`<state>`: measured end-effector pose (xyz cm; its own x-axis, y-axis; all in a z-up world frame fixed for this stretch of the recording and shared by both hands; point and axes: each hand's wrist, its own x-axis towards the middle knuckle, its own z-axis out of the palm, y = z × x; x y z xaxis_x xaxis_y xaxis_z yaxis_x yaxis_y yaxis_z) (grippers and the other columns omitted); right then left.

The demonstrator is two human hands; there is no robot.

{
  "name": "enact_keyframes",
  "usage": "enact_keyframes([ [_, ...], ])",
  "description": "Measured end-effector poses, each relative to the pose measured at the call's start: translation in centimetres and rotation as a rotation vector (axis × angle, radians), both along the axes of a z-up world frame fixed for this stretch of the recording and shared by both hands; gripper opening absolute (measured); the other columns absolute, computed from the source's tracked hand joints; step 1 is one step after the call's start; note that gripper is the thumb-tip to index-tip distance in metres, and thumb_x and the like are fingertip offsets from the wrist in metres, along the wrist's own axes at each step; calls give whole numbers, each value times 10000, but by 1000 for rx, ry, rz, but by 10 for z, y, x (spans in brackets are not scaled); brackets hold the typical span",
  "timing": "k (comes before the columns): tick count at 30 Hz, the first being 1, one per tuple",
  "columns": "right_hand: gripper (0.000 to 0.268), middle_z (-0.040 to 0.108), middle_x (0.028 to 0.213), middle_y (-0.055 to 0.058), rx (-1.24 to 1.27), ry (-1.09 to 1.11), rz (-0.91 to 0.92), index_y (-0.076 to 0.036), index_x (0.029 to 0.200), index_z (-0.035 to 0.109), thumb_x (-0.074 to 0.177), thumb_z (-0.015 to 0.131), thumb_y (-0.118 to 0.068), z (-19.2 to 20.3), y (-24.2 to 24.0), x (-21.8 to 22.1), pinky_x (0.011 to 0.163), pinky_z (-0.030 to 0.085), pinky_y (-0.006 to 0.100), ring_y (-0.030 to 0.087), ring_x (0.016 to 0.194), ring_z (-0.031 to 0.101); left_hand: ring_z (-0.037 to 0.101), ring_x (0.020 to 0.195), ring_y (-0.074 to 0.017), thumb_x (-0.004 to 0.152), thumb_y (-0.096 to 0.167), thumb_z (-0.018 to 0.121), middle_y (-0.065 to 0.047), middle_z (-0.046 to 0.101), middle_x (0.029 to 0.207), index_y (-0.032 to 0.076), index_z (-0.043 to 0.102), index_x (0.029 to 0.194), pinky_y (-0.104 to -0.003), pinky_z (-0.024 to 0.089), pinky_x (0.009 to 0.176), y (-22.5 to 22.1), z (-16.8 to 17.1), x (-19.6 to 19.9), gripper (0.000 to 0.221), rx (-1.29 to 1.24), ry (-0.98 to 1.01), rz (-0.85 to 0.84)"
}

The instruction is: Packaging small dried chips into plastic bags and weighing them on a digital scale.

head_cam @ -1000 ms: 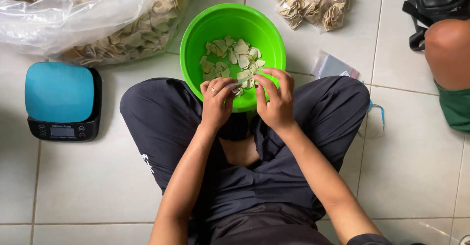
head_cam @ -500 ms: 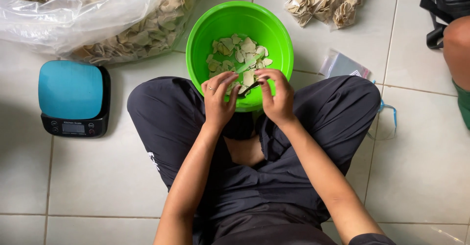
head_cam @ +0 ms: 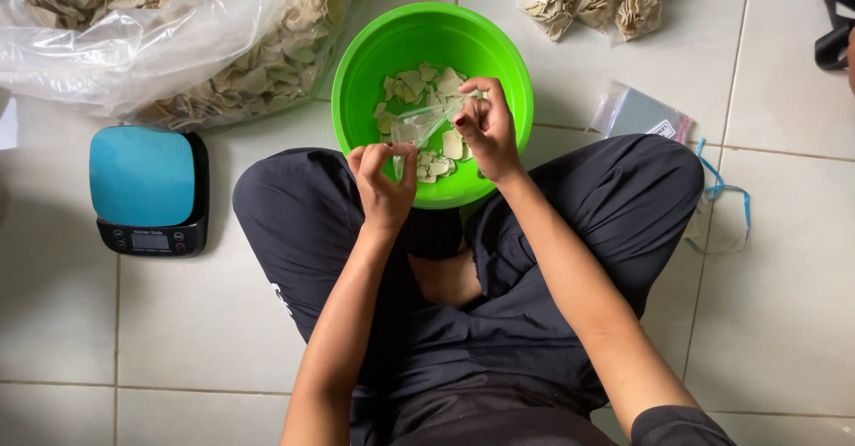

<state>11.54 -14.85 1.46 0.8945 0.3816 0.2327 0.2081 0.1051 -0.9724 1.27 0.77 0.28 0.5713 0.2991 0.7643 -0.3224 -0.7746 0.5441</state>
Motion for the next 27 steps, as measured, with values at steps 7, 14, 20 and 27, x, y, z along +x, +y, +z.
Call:
enact_keyframes([
  [7,359,572,602,52,-116,163,15,-64,942,648,1017,667,-415,-11,-14,9,518,446,213,105,560,528,673,735,-286,825,-54,768,-60,711,867,93,603,951,-398,448,784,-8,5,9,254,73,23,-69],
  [14,143,603,659,41,-231,178,-74,-71,844,710,878,835,-132,-2,-16,-8,391,311,169,0,419,406,646,700,-304,823,-92,748,-74,693,869,89,555,1118,-421,466,721,-9,-6,3,397,14,-39,-69],
  [20,279,716,969,147,-176,159,94,-40,1030,663,815,823,37,10,-22,-18,380,317,160,-28,431,397,576,649,-275,864,-36,767,-41,611,802,63,550,1144,-395,459,649,-8,-10,1,368,-87,-39,19],
  [27,219,720,978,167,-201,120,135,-35,986,562,864,717,61,21,-18,-24,420,326,147,-45,472,399,541,628,-285,875,-7,751,-34,551,738,52,602,1148,-407,463,637,-10,-9,1,316,-130,-25,54],
])
